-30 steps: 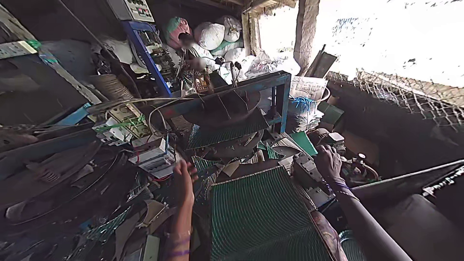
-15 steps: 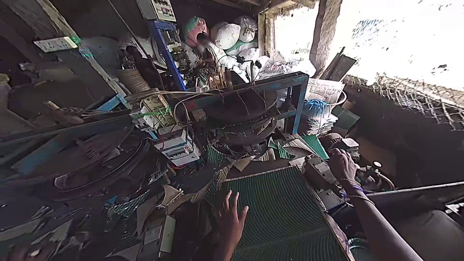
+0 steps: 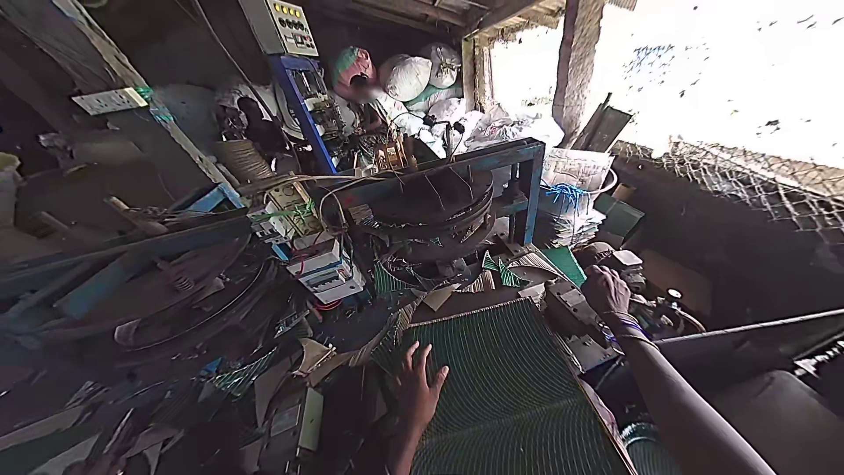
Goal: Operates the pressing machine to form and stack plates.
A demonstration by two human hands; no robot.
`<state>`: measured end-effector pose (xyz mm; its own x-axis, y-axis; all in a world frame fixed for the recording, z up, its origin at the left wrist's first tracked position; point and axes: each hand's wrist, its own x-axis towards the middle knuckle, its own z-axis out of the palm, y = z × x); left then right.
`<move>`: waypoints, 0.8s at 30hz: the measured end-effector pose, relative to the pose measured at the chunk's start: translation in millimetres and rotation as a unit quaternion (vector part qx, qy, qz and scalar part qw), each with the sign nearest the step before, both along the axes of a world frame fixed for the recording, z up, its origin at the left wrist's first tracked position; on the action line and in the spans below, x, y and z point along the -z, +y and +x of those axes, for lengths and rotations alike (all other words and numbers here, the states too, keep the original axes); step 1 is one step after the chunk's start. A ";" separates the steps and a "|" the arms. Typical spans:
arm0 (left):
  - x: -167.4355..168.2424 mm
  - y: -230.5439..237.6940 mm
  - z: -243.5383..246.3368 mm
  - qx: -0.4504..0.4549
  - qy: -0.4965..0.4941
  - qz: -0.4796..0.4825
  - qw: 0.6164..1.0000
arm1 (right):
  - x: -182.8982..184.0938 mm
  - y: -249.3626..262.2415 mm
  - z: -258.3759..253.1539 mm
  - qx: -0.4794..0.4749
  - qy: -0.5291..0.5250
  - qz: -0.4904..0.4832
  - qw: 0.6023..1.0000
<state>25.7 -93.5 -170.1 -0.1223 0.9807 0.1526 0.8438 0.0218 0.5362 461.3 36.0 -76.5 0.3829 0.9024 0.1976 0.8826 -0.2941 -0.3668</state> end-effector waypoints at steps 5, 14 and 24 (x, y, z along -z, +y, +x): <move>-82.6 61.7 -19.0 -0.013 -0.139 0.127 0.982 | 12.9 -65.0 21.1 -0.023 0.057 0.146 0.987; -214.2 187.9 -27.7 -0.093 -0.439 0.046 0.893 | 39.0 -113.5 28.9 0.012 0.181 0.227 0.957; -114.4 -40.9 -10.8 0.039 -0.428 0.061 0.901 | 12.3 -102.2 24.4 0.000 0.102 0.152 0.983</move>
<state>15.0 -134.5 -55.7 -0.1774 0.9738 0.1419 0.1156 -0.1226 0.9857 485.6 -66.2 -88.8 0.4422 0.8139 0.3767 0.7812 -0.1432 -0.6077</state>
